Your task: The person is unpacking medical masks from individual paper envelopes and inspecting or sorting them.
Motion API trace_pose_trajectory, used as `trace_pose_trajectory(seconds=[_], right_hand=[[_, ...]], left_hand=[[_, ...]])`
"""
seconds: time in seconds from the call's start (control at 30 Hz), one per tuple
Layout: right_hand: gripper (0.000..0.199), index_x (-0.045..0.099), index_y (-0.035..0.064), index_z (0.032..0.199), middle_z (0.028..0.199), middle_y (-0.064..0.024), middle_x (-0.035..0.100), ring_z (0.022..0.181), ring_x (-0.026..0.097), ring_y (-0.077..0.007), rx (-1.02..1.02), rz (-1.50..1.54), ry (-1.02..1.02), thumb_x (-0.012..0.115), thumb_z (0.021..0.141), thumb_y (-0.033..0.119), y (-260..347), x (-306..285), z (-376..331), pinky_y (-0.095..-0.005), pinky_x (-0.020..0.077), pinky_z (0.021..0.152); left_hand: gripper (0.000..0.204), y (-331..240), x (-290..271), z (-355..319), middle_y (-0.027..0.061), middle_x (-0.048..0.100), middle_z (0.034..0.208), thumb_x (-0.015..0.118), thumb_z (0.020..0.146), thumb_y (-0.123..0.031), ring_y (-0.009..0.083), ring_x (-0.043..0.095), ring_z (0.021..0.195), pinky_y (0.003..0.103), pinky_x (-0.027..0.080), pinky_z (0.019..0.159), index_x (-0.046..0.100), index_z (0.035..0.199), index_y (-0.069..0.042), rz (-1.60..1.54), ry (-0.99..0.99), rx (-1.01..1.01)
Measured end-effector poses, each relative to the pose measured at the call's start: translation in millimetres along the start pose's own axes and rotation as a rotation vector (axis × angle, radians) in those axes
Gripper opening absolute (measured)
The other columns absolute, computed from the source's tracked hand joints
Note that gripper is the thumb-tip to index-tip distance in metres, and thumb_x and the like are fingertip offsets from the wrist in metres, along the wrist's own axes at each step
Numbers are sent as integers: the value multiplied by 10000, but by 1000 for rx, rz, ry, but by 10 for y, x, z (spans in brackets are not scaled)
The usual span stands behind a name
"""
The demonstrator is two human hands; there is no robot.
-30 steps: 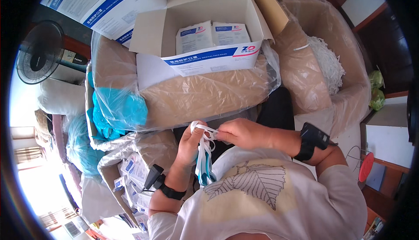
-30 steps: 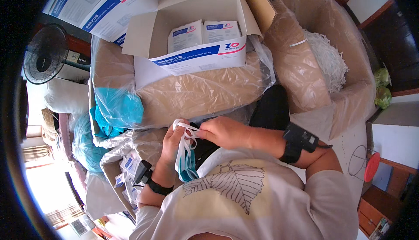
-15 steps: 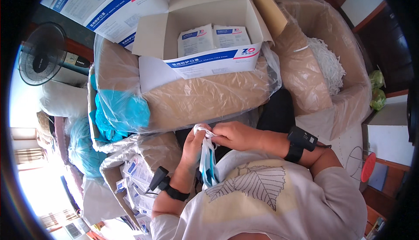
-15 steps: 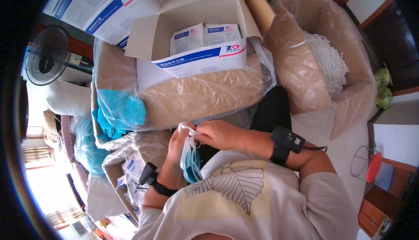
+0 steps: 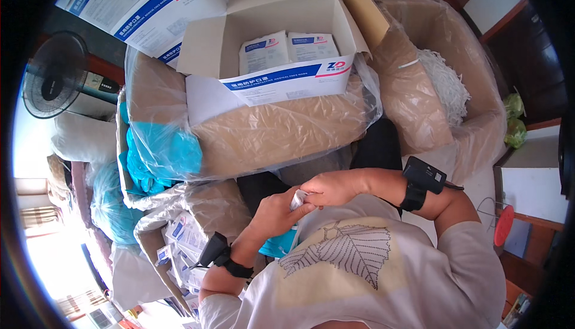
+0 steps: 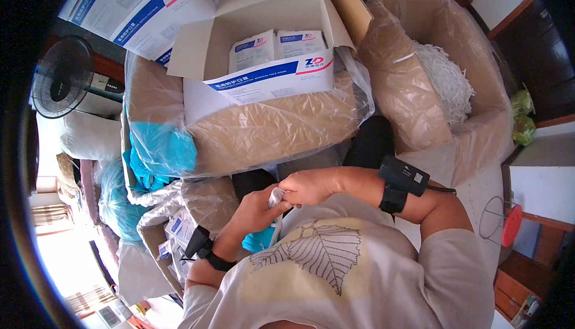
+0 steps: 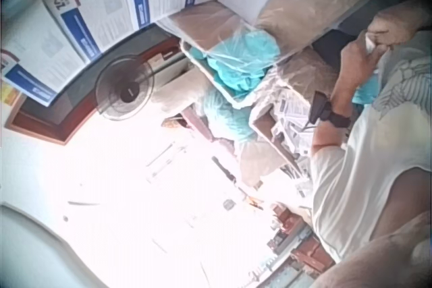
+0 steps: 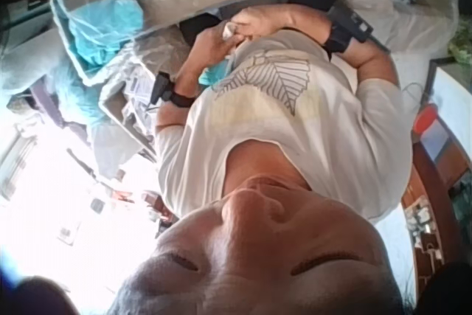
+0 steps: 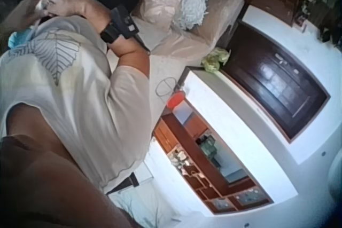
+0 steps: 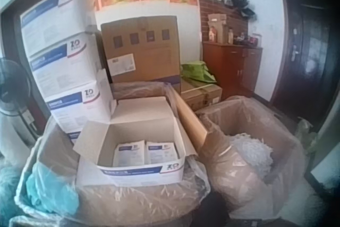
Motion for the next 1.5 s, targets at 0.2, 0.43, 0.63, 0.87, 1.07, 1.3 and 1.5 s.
trace_pose_trajectory(seconds=[0.2, 0.43, 0.63, 0.87, 1.07, 1.3, 1.5], right_hand=[[268, 538, 17, 908, 819, -157, 595, 759, 566, -284, -37, -216, 20, 384, 866, 232, -43, 95, -63, -367, 427, 694], [322, 525, 12, 866, 781, -128, 580, 723, 549, -246, 86, -128, 188, 357, 895, 285, -54, 162, -283, -355, 418, 675], [321, 484, 38, 848, 711, -42, 497, 685, 467, -148, 121, 57, 290, 331, 937, 305, -152, 224, -818, -296, 400, 657], [312, 446, 43, 821, 700, -25, 470, 672, 429, -126, 233, 115, 364, 313, 948, 294, -151, 228, -1256, -283, 389, 644], [284, 474, 55, 836, 684, 1, 475, 624, 432, -76, 573, 333, 272, 334, 946, 277, -532, -29, -1854, -236, 382, 567], [228, 515, 41, 961, 793, -9, 525, 696, 519, -83, 340, 705, -306, 422, 917, 245, -1131, -319, -1128, -228, 462, 622], [438, 445, 18, 1192, 1040, -111, 562, 936, 545, -180, 449, 783, -571, 513, 866, 302, -1938, -173, 71, -317, 449, 816]], left_hand=[[397, 63, 201, 37, 164, 585, 686, 476, 845, -443, 367, 569, 679, 406, 444, 572, 587, 856, -63, -175, 49, -29], [330, -116, 298, 44, 100, 509, 618, 439, 902, -311, 218, 495, 572, 306, 402, 527, 557, 763, -36, -434, 41, 25], [384, -363, 507, -34, 23, 386, 553, 440, 912, -294, 99, 360, 514, 271, 304, 466, 457, 646, -17, -646, 86, 289], [320, -487, 634, -41, 95, 473, 563, 474, 890, -211, 251, 450, 523, 347, 366, 507, 506, 649, -3, -638, 195, 331], [297, -147, 638, -102, 26, 498, 589, 464, 900, -222, 121, 455, 544, 300, 376, 510, 533, 718, 3, -923, -1, 171], [558, 651, 539, 96, 74, 582, 897, 431, 840, -535, 110, 524, 727, 249, 423, 634, 513, 1025, -15, -1331, -169, -151], [767, 1031, 77, 165, 115, 522, 1113, 292, 824, -636, 212, 492, 1005, 313, 342, 881, 366, 1268, -16, -1367, -314, -145]])
Point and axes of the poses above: each hand's wrist, its own z-axis towards the middle knuckle, its own x-axis out of the palm, y = z × x, the point moved 9 cm from there along z, towards the middle knuckle
